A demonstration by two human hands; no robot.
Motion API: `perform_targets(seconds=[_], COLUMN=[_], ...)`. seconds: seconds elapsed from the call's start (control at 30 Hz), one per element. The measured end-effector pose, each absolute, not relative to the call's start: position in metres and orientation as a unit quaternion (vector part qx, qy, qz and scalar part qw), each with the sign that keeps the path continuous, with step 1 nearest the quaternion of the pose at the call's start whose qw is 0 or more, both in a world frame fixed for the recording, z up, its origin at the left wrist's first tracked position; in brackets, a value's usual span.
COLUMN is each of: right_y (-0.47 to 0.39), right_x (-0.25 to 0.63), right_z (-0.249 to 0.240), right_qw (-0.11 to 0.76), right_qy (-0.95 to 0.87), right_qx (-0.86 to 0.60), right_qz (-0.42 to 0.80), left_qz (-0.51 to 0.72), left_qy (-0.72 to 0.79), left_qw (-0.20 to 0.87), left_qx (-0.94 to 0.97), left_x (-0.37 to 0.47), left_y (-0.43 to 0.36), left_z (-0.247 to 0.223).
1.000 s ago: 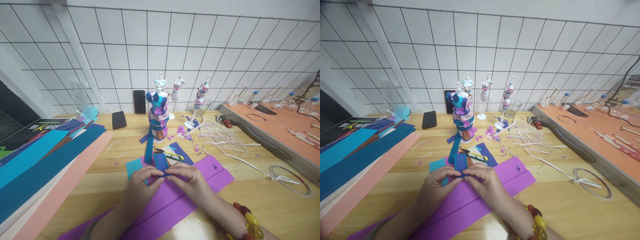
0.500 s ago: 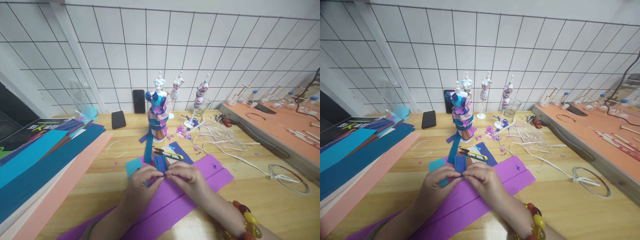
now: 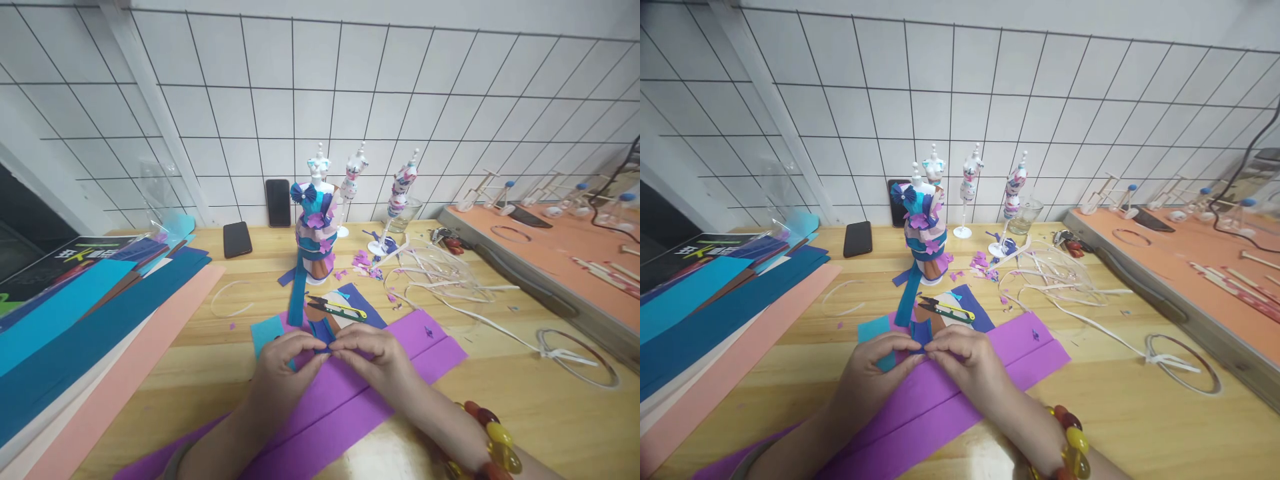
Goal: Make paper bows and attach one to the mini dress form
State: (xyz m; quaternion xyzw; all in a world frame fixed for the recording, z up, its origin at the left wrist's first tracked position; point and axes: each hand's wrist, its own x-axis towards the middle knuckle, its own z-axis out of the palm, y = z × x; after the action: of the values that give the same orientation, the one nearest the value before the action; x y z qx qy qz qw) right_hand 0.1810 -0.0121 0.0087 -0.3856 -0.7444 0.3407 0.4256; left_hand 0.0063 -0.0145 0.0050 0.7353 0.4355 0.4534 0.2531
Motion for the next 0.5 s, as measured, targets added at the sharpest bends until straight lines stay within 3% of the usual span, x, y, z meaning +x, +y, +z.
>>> perform_targets(seconds=[0.5], right_y=[-0.0107], right_x=[0.1793], right_z=[0.0065], right_qw=[0.441], right_qy=[-0.635], right_qx=[-0.431], right_qz=[0.466], left_qz=[0.489], left_qy=[0.403], left_qw=[0.225], left_qx=[0.740], left_x=[0.0057], left_y=[-0.0149], left_z=[0.0074])
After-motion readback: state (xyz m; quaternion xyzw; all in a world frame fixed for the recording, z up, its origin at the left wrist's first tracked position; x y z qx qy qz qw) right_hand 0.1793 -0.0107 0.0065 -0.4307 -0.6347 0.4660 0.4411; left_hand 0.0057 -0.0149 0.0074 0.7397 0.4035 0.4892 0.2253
